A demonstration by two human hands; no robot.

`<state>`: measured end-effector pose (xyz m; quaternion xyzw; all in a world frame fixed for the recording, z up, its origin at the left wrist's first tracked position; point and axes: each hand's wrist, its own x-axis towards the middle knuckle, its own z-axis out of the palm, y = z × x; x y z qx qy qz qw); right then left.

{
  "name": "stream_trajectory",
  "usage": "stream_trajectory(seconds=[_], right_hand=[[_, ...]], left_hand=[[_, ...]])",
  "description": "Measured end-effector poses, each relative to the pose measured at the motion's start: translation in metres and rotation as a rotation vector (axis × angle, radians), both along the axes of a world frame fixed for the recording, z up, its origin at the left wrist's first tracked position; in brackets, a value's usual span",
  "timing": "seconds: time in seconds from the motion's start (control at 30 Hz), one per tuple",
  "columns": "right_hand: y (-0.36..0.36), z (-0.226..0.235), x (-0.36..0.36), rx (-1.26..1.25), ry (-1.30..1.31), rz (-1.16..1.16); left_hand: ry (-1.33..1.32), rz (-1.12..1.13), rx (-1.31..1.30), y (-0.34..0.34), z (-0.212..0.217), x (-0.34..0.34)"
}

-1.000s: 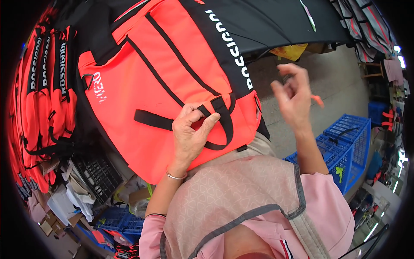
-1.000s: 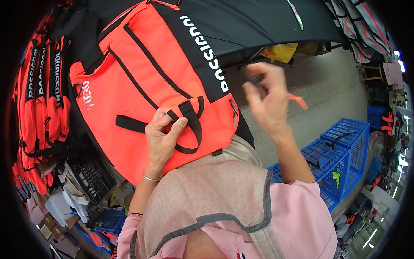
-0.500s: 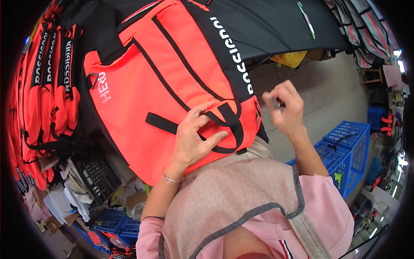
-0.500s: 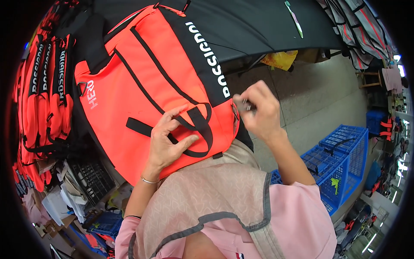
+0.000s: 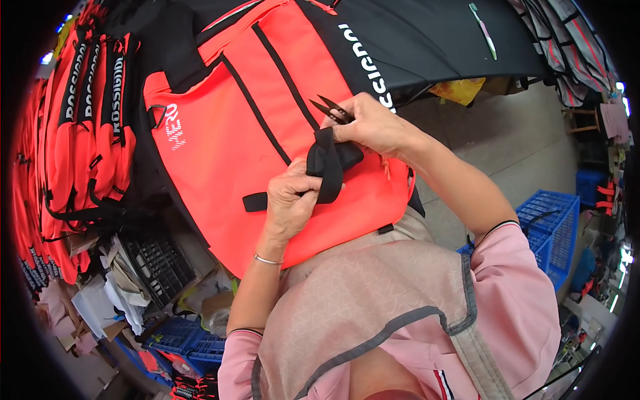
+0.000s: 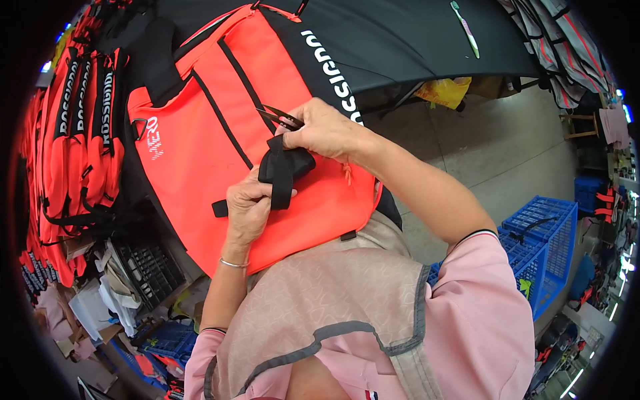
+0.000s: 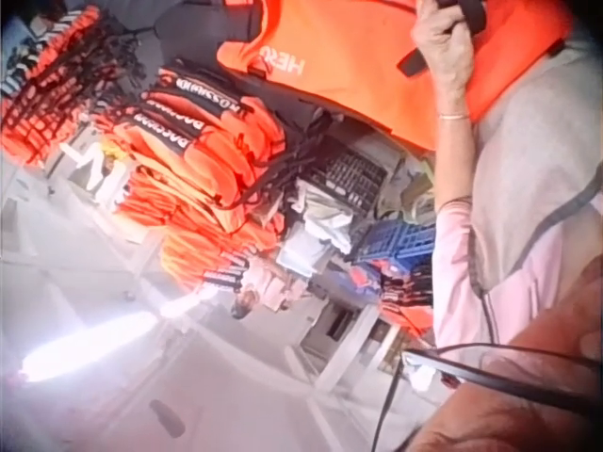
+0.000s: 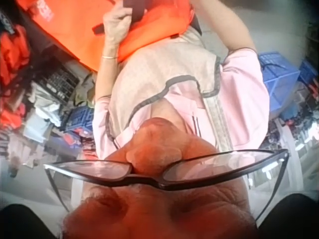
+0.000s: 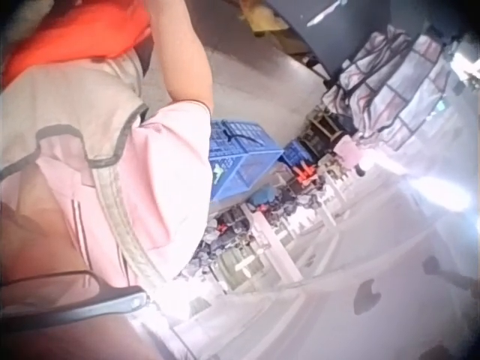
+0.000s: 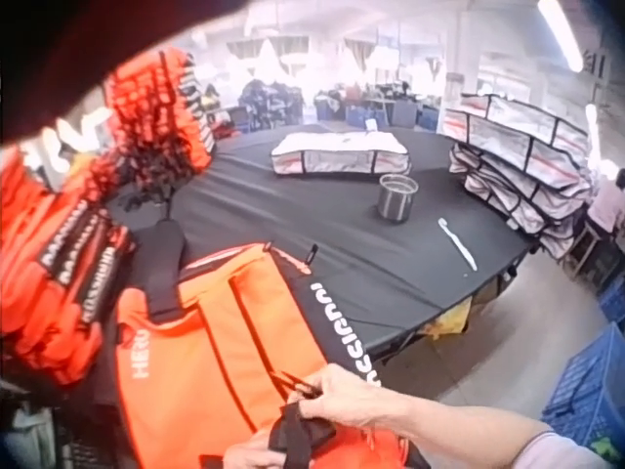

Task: Inspecting and finishing backpacks by trimming loose threads and applying finishing touches to components.

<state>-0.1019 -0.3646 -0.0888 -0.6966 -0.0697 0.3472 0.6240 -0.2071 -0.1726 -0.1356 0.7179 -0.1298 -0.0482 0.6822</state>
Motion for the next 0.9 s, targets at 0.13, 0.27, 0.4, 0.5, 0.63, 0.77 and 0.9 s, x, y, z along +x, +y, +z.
stream_trajectory(seconds=[0.13,0.27,0.4,0.5,0.63,0.77,0.9], right_hand=[[0.007,-0.004,-0.004,-0.048,0.132,0.023],[-0.034,0.007,-0.009,-0.037,-0.253,0.115],[-0.081,0.02,-0.028,0.005,-0.393,0.395],[-0.081,0.025,-0.038,-0.013,-0.254,0.581],[-0.078,0.044,-0.021,-0.077,-0.376,0.756],[-0.052,0.069,0.015,-0.187,-0.371,0.523],[0.032,0.081,0.054,-0.114,-0.745,0.179]], left_hand=[[0.006,0.01,0.015,0.009,-0.005,-0.004],[0.05,-0.092,0.045,0.01,0.028,-0.006],[-0.185,0.39,0.223,0.073,0.025,0.015],[-0.285,0.511,0.943,0.096,0.005,0.032],[-0.314,-0.13,1.193,0.064,0.007,-0.02],[-0.013,-0.684,0.966,0.054,0.012,-0.067],[0.004,-0.674,0.626,0.055,0.005,-0.057]])
